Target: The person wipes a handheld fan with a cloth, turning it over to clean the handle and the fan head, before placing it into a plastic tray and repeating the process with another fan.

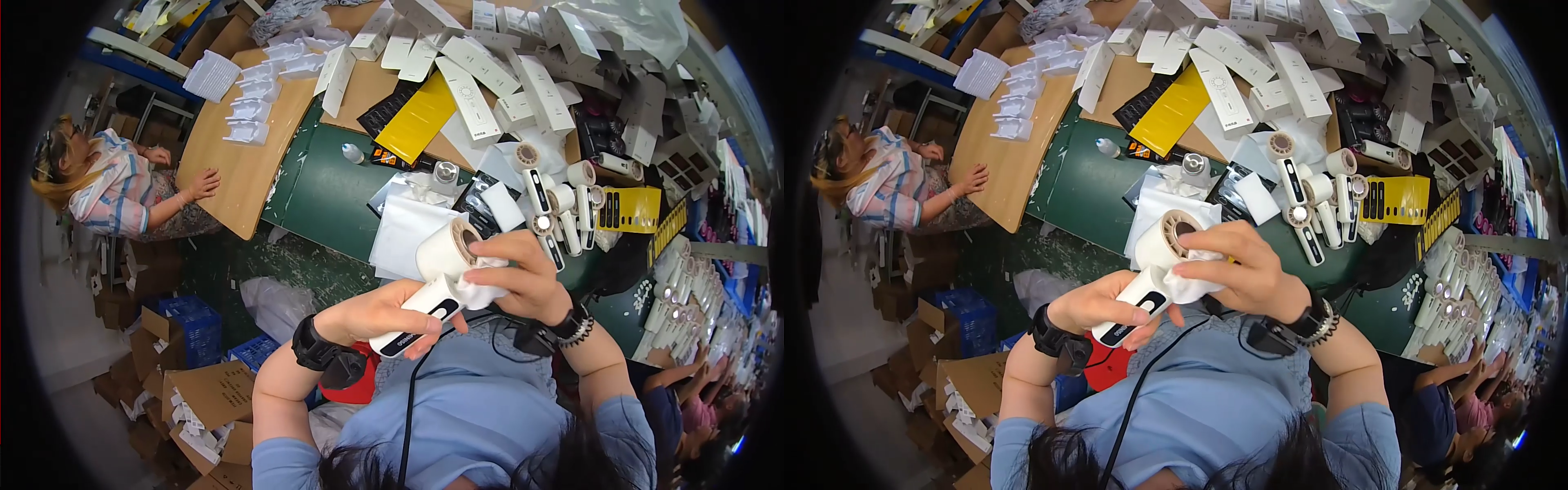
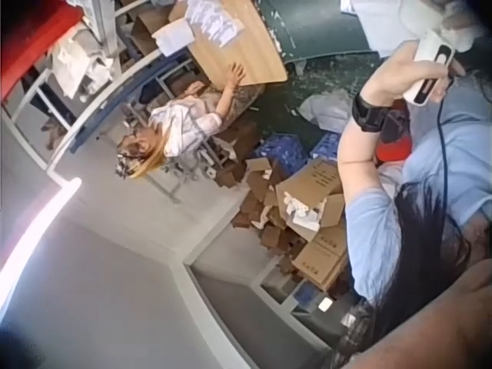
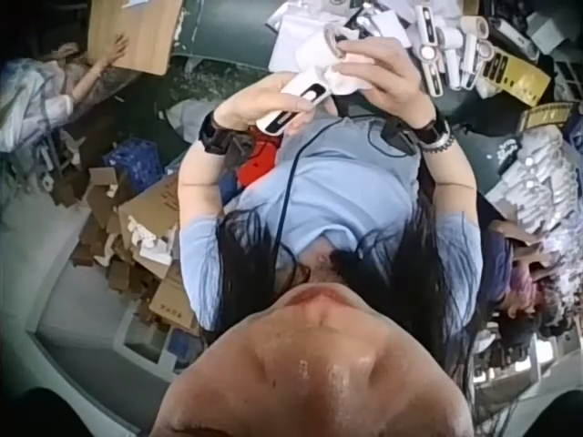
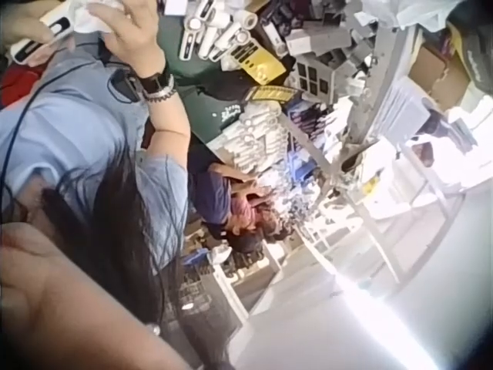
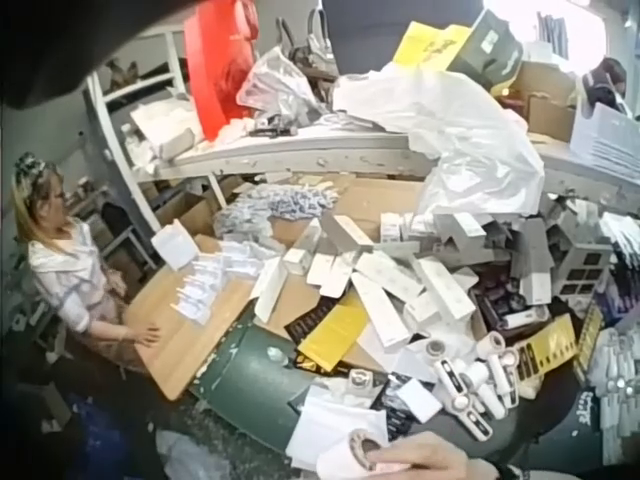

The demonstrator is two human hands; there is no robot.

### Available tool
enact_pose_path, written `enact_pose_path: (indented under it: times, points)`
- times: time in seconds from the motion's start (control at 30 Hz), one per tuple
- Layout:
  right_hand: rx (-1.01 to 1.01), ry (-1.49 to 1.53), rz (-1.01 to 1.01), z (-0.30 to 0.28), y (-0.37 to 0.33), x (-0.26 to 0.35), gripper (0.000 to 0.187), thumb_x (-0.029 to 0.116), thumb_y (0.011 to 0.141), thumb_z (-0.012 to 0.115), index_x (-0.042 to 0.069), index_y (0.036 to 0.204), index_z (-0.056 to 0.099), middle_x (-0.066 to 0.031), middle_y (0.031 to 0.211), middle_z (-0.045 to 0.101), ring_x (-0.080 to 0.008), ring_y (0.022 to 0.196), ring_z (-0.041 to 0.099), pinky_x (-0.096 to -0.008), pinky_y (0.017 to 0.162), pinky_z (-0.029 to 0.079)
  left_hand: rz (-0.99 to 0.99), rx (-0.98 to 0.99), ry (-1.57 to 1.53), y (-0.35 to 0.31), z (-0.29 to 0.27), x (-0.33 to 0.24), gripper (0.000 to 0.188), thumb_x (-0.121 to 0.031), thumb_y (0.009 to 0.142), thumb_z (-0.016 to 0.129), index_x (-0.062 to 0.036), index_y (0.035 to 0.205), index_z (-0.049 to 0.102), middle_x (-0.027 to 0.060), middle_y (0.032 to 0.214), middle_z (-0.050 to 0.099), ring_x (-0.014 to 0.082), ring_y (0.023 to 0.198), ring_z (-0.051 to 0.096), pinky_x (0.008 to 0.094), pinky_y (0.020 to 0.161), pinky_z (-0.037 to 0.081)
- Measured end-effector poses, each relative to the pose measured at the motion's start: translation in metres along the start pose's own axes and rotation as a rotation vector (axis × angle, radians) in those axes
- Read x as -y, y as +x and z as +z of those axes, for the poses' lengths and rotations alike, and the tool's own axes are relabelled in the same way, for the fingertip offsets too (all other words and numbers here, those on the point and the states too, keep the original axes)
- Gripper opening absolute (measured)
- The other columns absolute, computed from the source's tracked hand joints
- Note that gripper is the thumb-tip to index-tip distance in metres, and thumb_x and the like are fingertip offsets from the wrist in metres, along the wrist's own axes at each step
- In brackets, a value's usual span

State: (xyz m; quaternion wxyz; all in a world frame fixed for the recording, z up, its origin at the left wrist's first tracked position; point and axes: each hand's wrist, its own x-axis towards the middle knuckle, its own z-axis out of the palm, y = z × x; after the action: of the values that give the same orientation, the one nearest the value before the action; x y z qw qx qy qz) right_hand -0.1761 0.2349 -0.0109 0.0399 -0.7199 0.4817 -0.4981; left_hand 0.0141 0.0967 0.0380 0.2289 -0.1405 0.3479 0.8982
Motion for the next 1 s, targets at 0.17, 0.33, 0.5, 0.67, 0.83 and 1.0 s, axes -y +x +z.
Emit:
enact_pose_path:
  times: [0.17,0.33,0.5,0.67,0.83,1.0]
  points:
    - [0.015,0.069,0.013,0.009,0.033,0.007,0.035,0.006,0.071,0.069,0.012,0.105,0.067,-0.0141,0.121,0.052,-0.0294,0.102,0.051,-0.0343,0.083,0.043,0.025,0.078,0.154,0.001,0.003,-0.001,0.035,-0.013,0.085,0.054,0.0107,0.11,0.049,0.005,0.062,0.054,0.0114,0.055,0.052,0.0254,0.052,0.043]
    - [0.176,0.247,0.162,0.01,0.042,0.005,0.033,0.006,0.074,0.065,0.01,0.107,0.065,-0.0124,0.115,0.055,-0.0288,0.101,0.051,-0.0354,0.083,0.042,0.041,0.012,0.41,0.006,0.003,0.0,0.023,-0.02,0.087,0.052,0.0014,0.093,0.056,0.0021,0.058,0.055,0.0093,0.052,0.053,0.024,0.049,0.041]
    - [0.33,0.244,0.329,0.007,0.051,0.001,0.03,0.006,0.078,0.062,0.01,0.107,0.065,-0.01,0.107,0.057,-0.0265,0.098,0.052,-0.0355,0.084,0.041,-0.049,-0.086,0.585,0.011,0.002,0.001,0.02,-0.019,0.085,0.053,-0.0006,0.093,0.054,0.0017,0.061,0.054,0.0093,0.054,0.054,0.0244,0.05,0.042]
    - [0.412,0.147,0.473,0.008,0.057,-0.002,0.027,0.01,0.084,0.053,0.007,0.109,0.063,-0.0084,0.102,0.058,-0.0258,0.095,0.053,-0.0339,0.085,0.041,-0.087,-0.163,0.69,0.018,-0.004,0.002,0.019,-0.018,0.085,0.054,-0.0015,0.094,0.053,0.0019,0.064,0.055,0.009,0.055,0.054,0.024,0.051,0.043]
    - [0.492,0.055,0.648,0.006,0.068,0.0,0.03,0.014,0.088,0.046,0.006,0.112,0.061,-0.013,0.106,0.056,-0.028,0.097,0.053,-0.0343,0.086,0.04,0.023,-0.288,0.847,0.018,0.0,0.001,0.024,-0.024,0.084,0.054,-0.0008,0.079,0.055,0.0027,0.057,0.056,0.0114,0.051,0.055,0.026,0.049,0.043]
    - [0.329,0.515,0.454,-0.004,0.063,-0.006,0.034,0.017,0.087,0.045,0.005,0.115,0.06,-0.0174,0.117,0.052,-0.0294,0.106,0.051,-0.0371,0.093,0.037,-0.041,-0.058,0.599,0.009,-0.005,-0.011,0.022,-0.022,0.085,0.053,-0.0004,0.082,0.055,0.0025,0.057,0.056,0.0104,0.051,0.055,0.0253,0.049,0.043]
